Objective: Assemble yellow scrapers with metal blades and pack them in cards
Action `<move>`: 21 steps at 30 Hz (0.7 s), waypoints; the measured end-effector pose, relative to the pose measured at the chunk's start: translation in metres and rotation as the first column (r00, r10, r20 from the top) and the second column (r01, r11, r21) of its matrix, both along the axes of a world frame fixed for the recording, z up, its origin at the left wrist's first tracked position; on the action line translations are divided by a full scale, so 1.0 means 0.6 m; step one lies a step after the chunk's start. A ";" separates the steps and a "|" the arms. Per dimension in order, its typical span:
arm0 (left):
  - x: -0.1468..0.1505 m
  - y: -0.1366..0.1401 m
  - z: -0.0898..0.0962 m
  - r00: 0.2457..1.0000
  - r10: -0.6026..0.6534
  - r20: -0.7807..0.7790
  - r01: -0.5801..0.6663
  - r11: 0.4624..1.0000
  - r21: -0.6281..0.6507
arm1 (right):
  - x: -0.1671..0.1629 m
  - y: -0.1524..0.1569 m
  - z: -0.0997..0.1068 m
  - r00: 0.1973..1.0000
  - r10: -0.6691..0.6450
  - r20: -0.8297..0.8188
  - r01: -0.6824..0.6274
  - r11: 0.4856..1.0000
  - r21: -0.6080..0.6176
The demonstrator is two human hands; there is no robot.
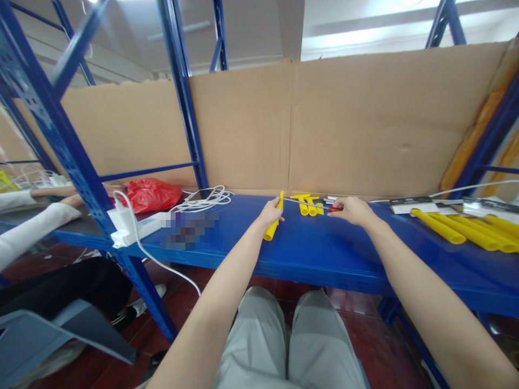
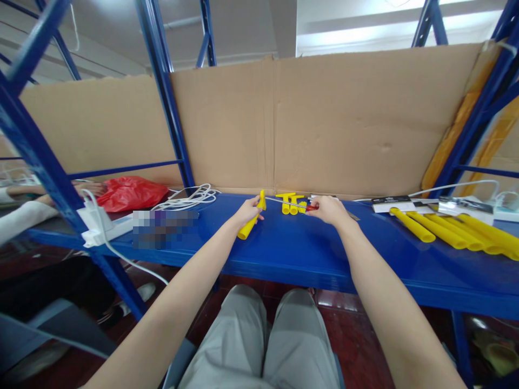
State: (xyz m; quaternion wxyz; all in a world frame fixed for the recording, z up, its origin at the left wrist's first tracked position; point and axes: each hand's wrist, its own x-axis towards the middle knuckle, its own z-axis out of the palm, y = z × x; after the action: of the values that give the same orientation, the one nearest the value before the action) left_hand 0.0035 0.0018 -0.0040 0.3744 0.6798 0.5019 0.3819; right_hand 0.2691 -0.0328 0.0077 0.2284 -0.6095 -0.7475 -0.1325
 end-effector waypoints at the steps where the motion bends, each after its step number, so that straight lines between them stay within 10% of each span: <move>1: 0.000 0.000 0.000 1.000 0.005 -0.007 -0.005 1.000 0.001 | 0.000 -0.002 0.002 1.000 0.009 0.006 -0.009 1.000 -0.004; 13: -0.001 -0.001 0.001 1.000 0.008 -0.009 -0.008 1.000 -0.002 | -0.005 -0.002 0.004 0.996 -0.077 -0.036 0.078 0.997 0.023; 21: -0.001 0.000 0.000 1.000 0.008 0.000 -0.008 1.000 -0.003 | -0.004 -0.006 0.006 0.993 0.089 -0.071 -0.094 0.993 -0.068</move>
State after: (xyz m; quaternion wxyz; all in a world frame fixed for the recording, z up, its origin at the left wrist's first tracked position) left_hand 0.0028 0.0018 -0.0041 0.3740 0.6772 0.5051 0.3826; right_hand 0.2669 -0.0366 0.0115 0.2378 -0.5864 -0.7707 -0.0745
